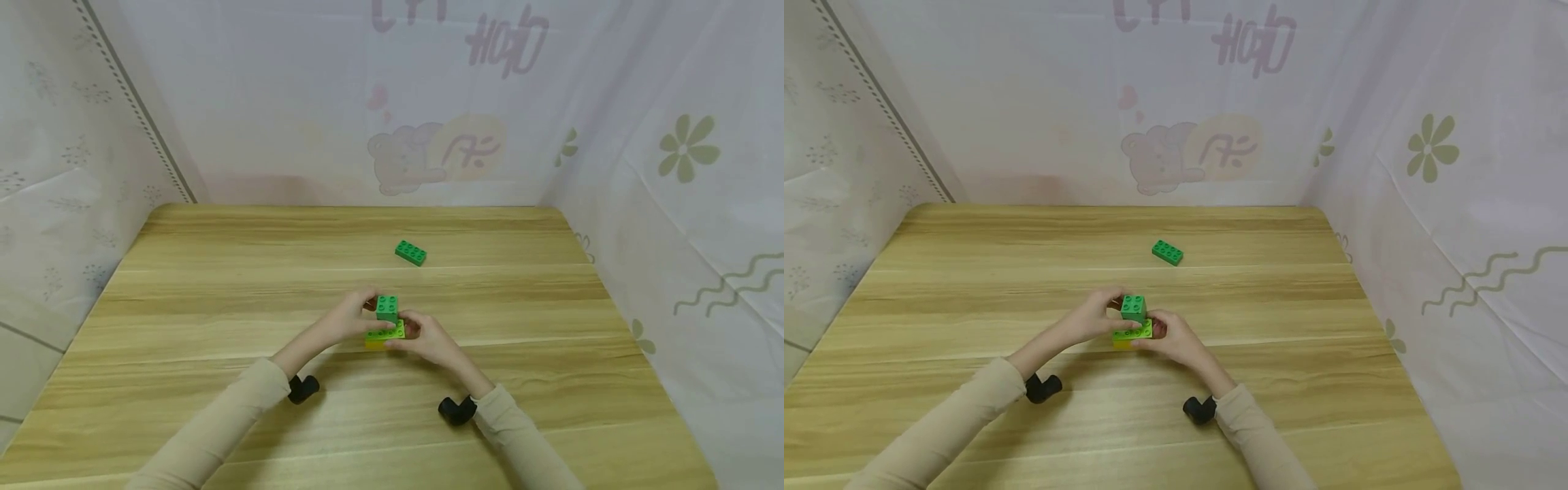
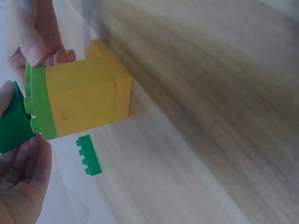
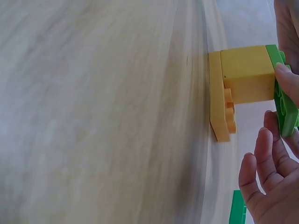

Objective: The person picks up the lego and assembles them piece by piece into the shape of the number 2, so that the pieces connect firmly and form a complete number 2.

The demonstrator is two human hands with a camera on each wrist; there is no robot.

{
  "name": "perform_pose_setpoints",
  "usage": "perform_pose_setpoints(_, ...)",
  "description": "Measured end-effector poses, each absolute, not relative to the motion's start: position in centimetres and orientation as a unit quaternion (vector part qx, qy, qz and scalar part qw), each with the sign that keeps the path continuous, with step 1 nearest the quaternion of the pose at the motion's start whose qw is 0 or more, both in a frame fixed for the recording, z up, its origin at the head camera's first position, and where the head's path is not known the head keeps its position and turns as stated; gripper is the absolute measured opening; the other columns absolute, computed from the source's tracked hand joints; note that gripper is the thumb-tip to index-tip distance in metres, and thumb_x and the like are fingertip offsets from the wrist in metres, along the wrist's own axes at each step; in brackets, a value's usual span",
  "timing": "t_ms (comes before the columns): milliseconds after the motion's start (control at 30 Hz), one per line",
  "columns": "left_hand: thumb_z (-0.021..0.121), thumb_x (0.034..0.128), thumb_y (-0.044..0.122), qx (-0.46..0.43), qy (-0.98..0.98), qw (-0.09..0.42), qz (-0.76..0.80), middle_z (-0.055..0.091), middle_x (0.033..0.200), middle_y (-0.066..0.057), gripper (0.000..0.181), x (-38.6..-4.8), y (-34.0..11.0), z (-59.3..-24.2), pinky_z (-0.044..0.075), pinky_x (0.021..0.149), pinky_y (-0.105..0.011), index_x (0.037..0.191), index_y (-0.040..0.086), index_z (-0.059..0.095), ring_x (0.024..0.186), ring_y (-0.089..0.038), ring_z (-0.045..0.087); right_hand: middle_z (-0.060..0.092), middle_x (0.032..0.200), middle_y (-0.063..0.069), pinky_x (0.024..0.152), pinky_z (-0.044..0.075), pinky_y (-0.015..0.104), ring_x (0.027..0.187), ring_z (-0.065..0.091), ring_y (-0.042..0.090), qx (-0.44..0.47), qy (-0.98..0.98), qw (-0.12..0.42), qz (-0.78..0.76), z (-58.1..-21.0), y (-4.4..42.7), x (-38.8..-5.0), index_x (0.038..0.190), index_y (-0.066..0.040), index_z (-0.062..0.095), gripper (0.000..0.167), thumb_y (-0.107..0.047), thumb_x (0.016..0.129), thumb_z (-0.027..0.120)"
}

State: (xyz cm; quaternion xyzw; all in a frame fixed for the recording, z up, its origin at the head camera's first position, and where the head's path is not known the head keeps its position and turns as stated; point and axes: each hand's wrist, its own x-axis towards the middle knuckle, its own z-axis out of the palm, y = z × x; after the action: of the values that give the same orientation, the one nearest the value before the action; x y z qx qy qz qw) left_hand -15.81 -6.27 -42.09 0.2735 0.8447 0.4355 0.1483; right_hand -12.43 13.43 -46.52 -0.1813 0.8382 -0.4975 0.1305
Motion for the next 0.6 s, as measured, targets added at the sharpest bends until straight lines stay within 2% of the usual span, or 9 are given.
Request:
perform_pose_setpoints(133, 0.073, 0.0774, 0.022, 0.282, 0.849, 0.139, 0.425, 0.062, 0.099, -0.005, 0.042, -15.5, -6.0, -42.3, 0.049, 0.087, -0.036, 0.113, 0.005, 0.058, 0.093, -0.019, 0.057, 0.060, 0.082, 0.004, 0.060, 0.043, 0.019, 0.071, 0.050, 0.010, -0.167, 0.844, 0.126, -0.493, -46.3, 13.8, -12.3, 0.114, -0.010, 0.059, 0.044, -0.027, 0.077, 0.073)
perform_pose_setpoints(400, 0.073, 0.0780, 0.020, 0.312, 0.844, 0.129, 0.417, 0.062, 0.099, -0.005, 0.042, -15.1, -5.4, -42.7, 0.052, 0.080, -0.029, 0.113, 0.003, 0.056, 0.091, -0.016, 0.059, 0.060, 0.080, 0.010, 0.061, 0.042, 0.019, 0.070, 0.049, 0.011, -0.165, 0.843, 0.131, -0.495, -45.1, 13.7, -11.9, 0.111, -0.002, 0.059, 0.038, -0.014, 0.077, 0.072)
perform_pose_setpoints(600, 0.073, 0.0770, 0.018, 0.327, 0.848, 0.110, 0.401, 0.063, 0.099, -0.009, 0.042, -14.7, -5.1, -42.6, 0.052, 0.074, -0.020, 0.111, 0.001, 0.056, 0.090, -0.018, 0.062, 0.060, 0.082, 0.004, 0.064, 0.044, 0.019, 0.074, 0.051, 0.010, -0.156, 0.847, 0.127, -0.493, -46.3, 13.9, -12.2, 0.109, -0.006, 0.061, 0.037, -0.019, 0.076, 0.074)
